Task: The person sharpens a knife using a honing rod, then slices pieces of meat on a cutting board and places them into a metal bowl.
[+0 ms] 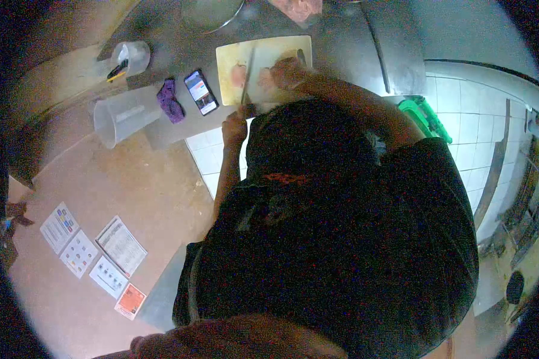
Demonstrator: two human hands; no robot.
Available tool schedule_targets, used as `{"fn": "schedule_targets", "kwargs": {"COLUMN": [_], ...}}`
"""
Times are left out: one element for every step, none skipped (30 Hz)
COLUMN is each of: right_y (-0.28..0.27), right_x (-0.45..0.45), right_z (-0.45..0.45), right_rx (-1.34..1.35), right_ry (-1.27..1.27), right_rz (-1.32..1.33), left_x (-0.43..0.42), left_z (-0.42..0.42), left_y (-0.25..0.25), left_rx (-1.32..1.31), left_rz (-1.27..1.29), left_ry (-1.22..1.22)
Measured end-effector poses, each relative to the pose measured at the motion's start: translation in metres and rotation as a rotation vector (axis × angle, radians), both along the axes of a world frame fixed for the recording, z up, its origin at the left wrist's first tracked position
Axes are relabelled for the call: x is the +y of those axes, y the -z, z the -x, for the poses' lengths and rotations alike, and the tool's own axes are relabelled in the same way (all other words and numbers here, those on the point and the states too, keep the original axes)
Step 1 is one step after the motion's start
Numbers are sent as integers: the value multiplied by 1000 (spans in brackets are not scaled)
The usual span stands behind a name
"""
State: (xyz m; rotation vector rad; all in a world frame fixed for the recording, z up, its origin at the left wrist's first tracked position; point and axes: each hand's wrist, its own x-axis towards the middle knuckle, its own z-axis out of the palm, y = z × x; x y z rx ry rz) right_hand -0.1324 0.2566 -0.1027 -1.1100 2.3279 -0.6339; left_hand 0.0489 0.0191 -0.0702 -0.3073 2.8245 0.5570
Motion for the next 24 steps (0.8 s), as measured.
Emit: {"fn": "schedule_targets", "kwargs": {"right_y": [-1, -2, -4, -7, -9, -11, -12, -14, -14, -15, -17, -21, -25, -29, -29, -25, -6, 6, 18, 20, 19, 16, 14, 11], "right_x": [-1, -2, -3, -3, -4, -5, -6, -7, -7, -7, -8, -7, -8, -7, -8, -9, -10, -11, -13, -15, -16, -15, -12, -8], "right_z": [-3, -3, -4, -5, -5, -7, -9, -9, -10, -12, -11, -10, -9, -12, -11, -12, -16, -24, -31, -39, -43, -45, -44, -40], "right_rx": [12, 23, 36, 47, 57, 69, 79, 91, 103, 118, 135, 157, 166, 175, 165, 155, 117, 98, 78, 58, 40, 44, 34, 25], "right_ry": [6, 11, 13, 19, 22, 24, 26, 30, 38, 38, 36, 39, 42, 31, 39, 47, 11, -13, -37, -106, -165, -204, -215, -220], "right_rz": [0, 2, 3, 0, -1, -2, -2, 2, 5, 6, 7, 8, 2, -2, -36, -70, -38, -22, -6, -16, -37, -65, -93, -115], "left_x": [3, 7, 8, 10, 15, 14, 13, 14, 16, 15, 14, 12, 14, 15, 15, 21, 25, 38, 56, 62, 67, 68, 68, 70], "left_z": [4, 4, 4, 1, -7, -7, -8, -5, -1, -4, -7, -7, -7, -7, -1, 13, 27, 52, 86, 91, 96, 100, 102, 96], "left_y": [-5, -10, -10, -11, -13, -12, -13, -12, -14, -9, 1, 10, 15, 19, 27, 26, 25, 9, -1, -4, -2, -2, -3, -12], "left_rx": [-24, -27, -81, -137, -102, -102, -165, -215, -263, -263, -257, -247, -261, -274, -269, -240, -206, -149, -203, -233, -259, -97, 59, 69], "left_rz": [16, 16, 11, 7, -107, -106, -71, -31, 7, 8, -10, -28, -11, 5, 27, 49, 72, 94, -6, -60, -111, -49, 16, 17], "left_ry": [-69, -71, -36, -2, -100, -100, -94, -50, -4, 3, -10, -25, -1, 23, 106, 211, 314, 439, 300, 226, 149, 259, 367, 368]}}
